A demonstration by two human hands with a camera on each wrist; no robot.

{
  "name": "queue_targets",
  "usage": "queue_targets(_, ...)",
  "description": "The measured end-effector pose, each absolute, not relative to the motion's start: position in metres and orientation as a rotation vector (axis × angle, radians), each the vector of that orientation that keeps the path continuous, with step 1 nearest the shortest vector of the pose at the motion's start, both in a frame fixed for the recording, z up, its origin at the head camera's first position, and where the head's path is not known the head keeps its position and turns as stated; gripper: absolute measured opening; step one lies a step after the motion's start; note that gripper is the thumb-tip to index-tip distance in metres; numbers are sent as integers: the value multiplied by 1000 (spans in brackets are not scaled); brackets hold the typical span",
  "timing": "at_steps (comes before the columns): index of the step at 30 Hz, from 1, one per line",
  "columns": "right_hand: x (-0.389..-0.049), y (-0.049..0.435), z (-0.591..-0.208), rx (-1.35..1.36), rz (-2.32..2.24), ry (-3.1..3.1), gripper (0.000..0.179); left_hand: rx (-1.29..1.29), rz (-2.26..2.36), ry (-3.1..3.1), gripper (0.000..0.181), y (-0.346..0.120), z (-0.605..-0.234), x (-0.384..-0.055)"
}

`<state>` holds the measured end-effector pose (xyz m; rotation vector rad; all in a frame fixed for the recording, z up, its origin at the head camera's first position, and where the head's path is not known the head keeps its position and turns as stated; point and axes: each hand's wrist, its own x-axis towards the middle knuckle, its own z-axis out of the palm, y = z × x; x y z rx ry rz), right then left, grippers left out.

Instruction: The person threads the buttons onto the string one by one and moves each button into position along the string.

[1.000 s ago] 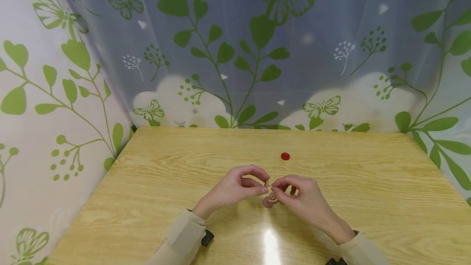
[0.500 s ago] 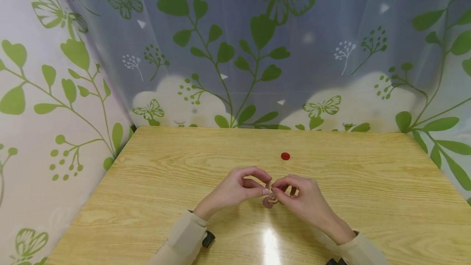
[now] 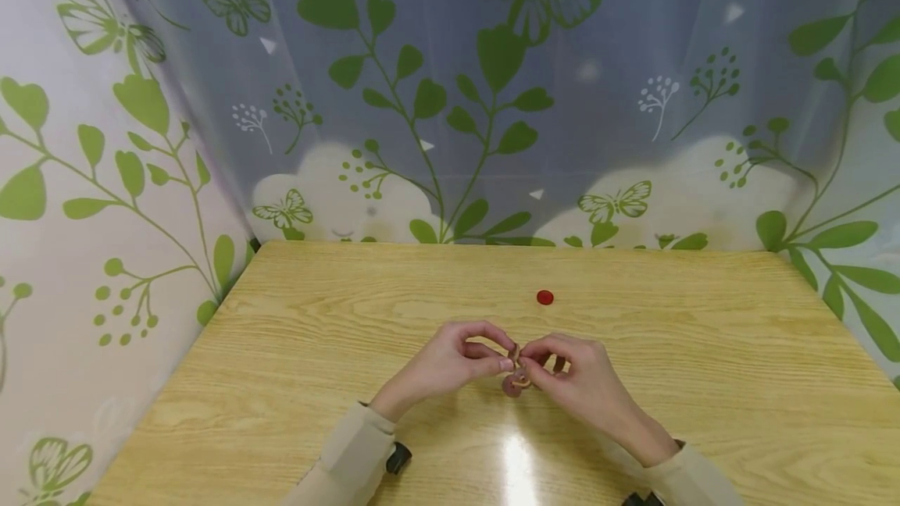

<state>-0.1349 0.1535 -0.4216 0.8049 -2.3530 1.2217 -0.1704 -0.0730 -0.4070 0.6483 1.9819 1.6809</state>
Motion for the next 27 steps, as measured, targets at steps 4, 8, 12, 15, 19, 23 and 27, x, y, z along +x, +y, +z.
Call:
queue_targets(4,-134,154,-421,795,1220,-2357,21,651,1677,1994,21,-74,-407,-170)
queue_targets(8,-134,154,-422,789,1217,-2361,20,645,1684,2002,20,-74,-407,-169)
queue_targets(12,-134,154,-422,791,1215,-2360,20,633,1690,2032,18,-72,-407,-169)
queue_targets(15,-134,154,-422,796,1211,-2355,20,632,1697,2062,16,-71,-407,-168)
queue_targets(19,-135,154,-422,801,1210,-2348,20,636,1701,2093,14,-70,-408,-167)
queue_targets(23,-135,153,-422,809,1214,-2339,20,642,1677,2132,12,-69,-407,-167)
queue_targets(27,-135,153,-422,815,1220,-2330,18,652,1632,2187,11,-68,-405,-166)
